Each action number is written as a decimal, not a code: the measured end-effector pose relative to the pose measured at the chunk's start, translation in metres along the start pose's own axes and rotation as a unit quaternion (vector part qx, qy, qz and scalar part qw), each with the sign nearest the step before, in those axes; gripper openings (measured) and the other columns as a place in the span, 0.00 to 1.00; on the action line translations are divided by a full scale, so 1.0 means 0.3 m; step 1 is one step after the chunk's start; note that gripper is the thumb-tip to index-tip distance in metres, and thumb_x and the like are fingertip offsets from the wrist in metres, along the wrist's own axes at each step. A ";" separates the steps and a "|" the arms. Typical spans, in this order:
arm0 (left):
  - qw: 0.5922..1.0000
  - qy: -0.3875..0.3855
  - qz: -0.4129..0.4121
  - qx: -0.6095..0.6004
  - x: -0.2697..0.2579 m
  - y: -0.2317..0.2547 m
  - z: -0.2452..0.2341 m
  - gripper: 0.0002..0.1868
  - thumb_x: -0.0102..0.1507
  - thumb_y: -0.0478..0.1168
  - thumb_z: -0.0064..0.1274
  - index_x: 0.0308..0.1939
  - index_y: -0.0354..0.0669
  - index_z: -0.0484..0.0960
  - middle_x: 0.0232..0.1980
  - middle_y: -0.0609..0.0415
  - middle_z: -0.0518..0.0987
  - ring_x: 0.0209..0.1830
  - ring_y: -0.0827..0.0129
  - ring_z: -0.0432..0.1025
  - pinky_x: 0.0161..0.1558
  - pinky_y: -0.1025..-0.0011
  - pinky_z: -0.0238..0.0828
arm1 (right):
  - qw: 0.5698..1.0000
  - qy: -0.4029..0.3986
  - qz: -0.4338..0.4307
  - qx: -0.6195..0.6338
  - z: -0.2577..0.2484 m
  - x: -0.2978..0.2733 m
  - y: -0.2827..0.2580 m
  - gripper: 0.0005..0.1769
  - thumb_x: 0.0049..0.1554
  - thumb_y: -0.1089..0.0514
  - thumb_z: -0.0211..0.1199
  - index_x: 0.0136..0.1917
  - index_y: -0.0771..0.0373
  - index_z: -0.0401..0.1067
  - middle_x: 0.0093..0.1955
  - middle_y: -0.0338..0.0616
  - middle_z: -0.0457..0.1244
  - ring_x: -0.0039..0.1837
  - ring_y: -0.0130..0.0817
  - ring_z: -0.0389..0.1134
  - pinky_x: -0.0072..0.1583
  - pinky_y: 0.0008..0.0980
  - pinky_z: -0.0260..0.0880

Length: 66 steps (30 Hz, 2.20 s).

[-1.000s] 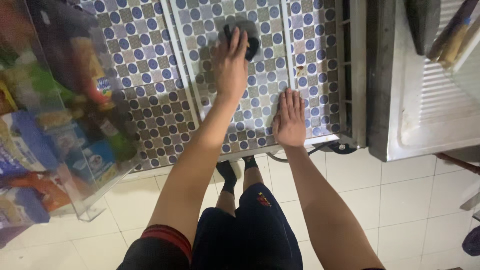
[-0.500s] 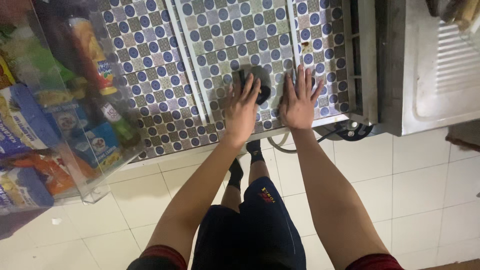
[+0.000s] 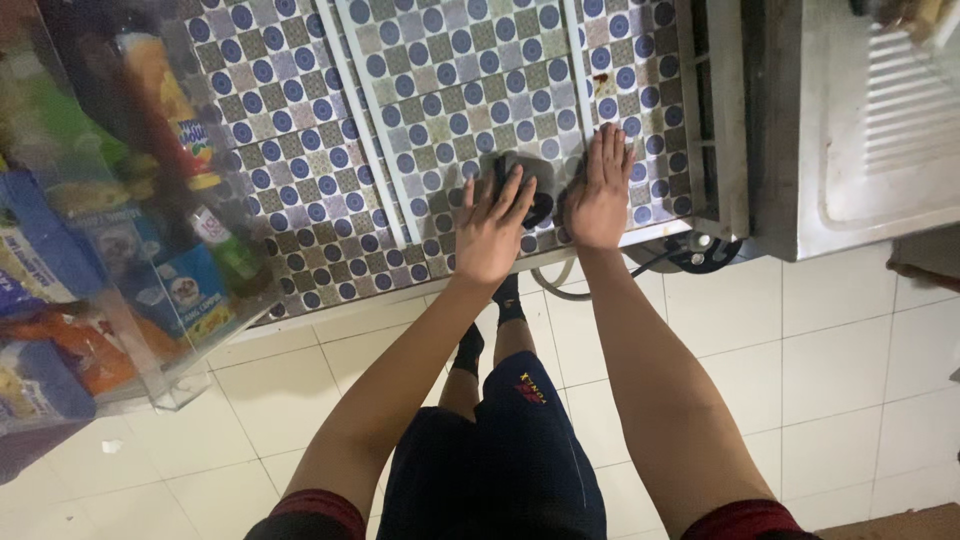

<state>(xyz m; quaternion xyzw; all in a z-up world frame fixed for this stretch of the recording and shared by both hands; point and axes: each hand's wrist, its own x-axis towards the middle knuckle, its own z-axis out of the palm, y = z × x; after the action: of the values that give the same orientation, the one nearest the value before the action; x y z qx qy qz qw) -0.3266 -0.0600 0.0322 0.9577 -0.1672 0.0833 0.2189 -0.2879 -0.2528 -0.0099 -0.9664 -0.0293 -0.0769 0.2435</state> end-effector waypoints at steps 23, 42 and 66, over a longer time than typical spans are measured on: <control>0.980 0.143 -0.109 0.085 1.016 -0.445 0.141 0.24 0.61 0.33 0.55 0.61 0.50 0.81 0.62 0.50 0.78 0.61 0.43 0.72 0.64 0.49 0.68 | 0.999 -0.029 -0.006 0.017 -0.022 0.031 -0.014 0.40 0.53 0.68 0.47 0.78 0.80 0.50 0.83 0.68 0.45 0.85 0.67 0.41 0.83 0.63 0.37; 0.995 0.049 -0.083 0.010 0.517 -0.153 0.109 0.30 0.62 0.33 0.57 0.70 0.42 0.74 0.75 0.47 0.67 0.74 0.41 0.61 0.77 0.44 0.51 | 1.000 -0.016 -0.012 0.025 -0.022 0.022 -0.017 0.36 0.57 0.68 0.47 0.78 0.79 0.53 0.83 0.69 0.46 0.85 0.67 0.42 0.84 0.60 0.37; 0.999 -0.029 0.002 -0.020 -0.015 0.153 0.101 0.35 0.63 0.35 0.58 0.75 0.45 0.68 0.79 0.49 0.64 0.73 0.43 0.64 0.79 0.46 0.49 | 0.975 -0.135 -0.103 0.142 -0.199 0.082 0.121 0.34 0.58 0.77 0.48 0.77 0.69 0.62 0.82 0.59 0.53 0.85 0.53 0.49 0.84 0.45 0.44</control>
<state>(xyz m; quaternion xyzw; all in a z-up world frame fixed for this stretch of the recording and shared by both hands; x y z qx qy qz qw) -0.3446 -0.1111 0.0221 0.9549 -0.1771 0.0527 0.2326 -0.2683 -0.3127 0.0291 -0.9151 -0.1718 0.0351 0.3630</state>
